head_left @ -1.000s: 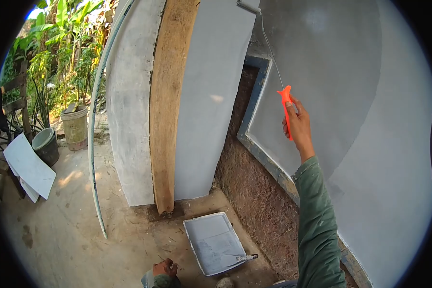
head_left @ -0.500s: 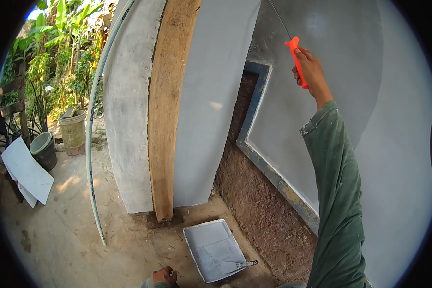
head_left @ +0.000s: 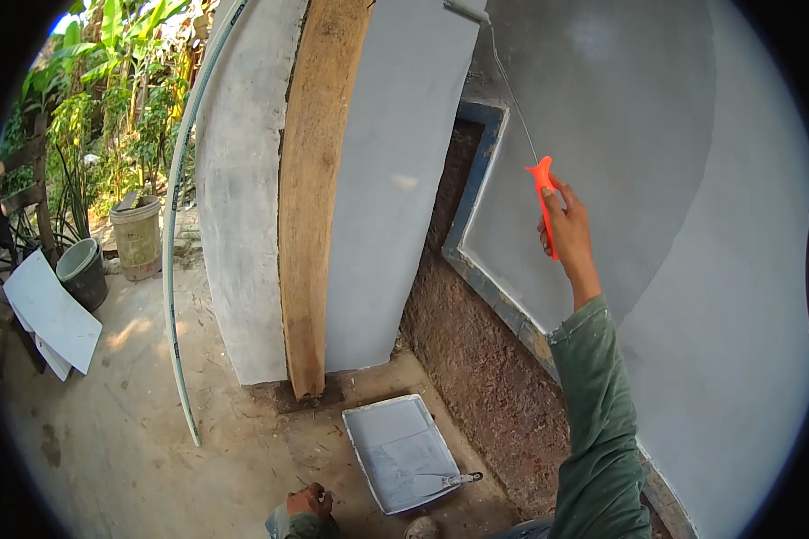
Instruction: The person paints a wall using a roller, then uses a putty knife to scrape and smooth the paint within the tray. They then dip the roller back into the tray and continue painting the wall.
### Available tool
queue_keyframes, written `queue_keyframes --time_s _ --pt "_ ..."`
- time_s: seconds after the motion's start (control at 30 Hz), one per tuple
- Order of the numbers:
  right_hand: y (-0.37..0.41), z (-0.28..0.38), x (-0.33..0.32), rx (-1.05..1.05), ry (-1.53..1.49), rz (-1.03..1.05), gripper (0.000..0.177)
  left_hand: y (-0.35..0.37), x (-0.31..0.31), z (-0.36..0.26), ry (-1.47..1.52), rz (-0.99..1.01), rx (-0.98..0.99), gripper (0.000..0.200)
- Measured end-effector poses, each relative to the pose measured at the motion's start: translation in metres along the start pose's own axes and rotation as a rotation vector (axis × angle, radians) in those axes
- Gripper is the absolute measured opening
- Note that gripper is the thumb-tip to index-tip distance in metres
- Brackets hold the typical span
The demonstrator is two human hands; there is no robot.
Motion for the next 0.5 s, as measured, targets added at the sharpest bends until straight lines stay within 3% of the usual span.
queue_keyframes --time_s 0.5 --pt "0.164 -0.122 0.061 0.231 -0.114 0.107 0.047 0.009 -0.008 -0.007 0.060 -0.036 0.006 0.030"
Point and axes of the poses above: each hand's wrist, its own y-axis away from the middle knuckle, its own x-axis out of the palm, z = x × y, the point moved 6 cm from there along -y, towards the middle knuckle, and after that the axes turned 14 degrees about z, right-handed, at the moved point
